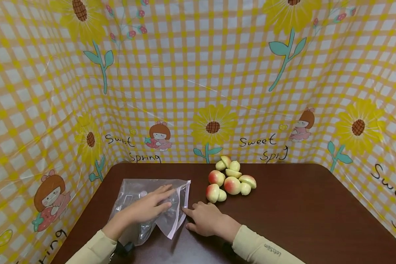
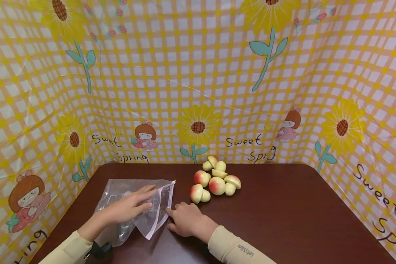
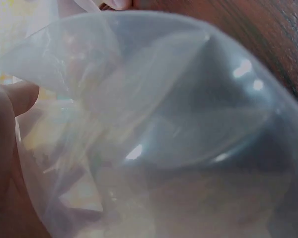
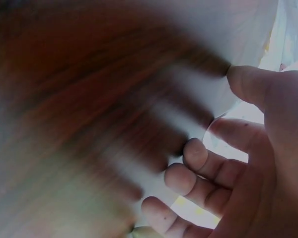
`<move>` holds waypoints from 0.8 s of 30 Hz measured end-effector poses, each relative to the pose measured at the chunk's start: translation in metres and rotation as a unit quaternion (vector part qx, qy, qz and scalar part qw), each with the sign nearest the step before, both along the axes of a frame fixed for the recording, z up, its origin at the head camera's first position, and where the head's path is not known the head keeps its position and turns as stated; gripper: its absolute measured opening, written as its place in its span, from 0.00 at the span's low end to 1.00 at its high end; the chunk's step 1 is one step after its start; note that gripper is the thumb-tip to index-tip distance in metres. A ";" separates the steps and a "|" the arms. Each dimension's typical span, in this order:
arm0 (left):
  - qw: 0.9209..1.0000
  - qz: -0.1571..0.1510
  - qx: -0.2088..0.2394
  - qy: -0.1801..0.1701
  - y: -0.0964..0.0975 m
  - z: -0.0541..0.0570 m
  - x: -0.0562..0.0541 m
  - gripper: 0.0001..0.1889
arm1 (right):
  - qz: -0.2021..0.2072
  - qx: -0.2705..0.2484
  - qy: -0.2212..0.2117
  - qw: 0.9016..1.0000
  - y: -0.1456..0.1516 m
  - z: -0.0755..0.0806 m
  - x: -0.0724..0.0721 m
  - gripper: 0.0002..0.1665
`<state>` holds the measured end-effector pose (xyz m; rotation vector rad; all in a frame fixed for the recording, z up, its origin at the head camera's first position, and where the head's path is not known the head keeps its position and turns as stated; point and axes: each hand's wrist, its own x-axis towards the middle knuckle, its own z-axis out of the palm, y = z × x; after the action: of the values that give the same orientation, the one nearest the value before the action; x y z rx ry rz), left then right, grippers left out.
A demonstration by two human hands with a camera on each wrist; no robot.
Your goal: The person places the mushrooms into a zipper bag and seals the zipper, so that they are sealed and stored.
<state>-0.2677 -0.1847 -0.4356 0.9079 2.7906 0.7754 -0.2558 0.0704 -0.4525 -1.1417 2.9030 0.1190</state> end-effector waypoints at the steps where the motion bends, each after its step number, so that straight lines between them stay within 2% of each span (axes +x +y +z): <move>1: 1.000 0.000 0.000 -0.003 0.000 -0.001 0.000 0.30 | 0.000 0.002 0.000 1.000 0.000 -0.001 0.001 0.32; 4: 1.000 -0.001 0.007 -0.010 -0.001 -0.001 0.001 0.30 | 0.000 0.007 -0.004 1.000 0.000 -0.001 0.002 0.32; 10: 1.000 -0.002 0.021 0.005 -0.002 0.005 -0.001 0.28 | 0.010 0.003 -0.015 1.000 0.001 0.005 -0.003 0.32; 16: 1.000 -0.001 0.018 0.004 -0.002 0.003 -0.002 0.28 | 0.048 -0.024 0.019 0.998 0.002 0.006 -0.011 0.27; 21: 1.000 -0.002 0.016 -0.009 -0.002 0.001 -0.002 0.29 | 0.083 -0.066 0.033 0.994 0.001 0.010 -0.014 0.16; 24: 1.000 0.001 0.014 -0.016 -0.003 0.000 -0.002 0.30 | 0.098 -0.092 0.025 0.991 -0.003 0.010 -0.014 0.19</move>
<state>-0.2701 -0.1878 -0.4358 0.8889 2.7602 0.8233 -0.2702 0.0676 -0.4422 -1.4718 2.8880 -0.1223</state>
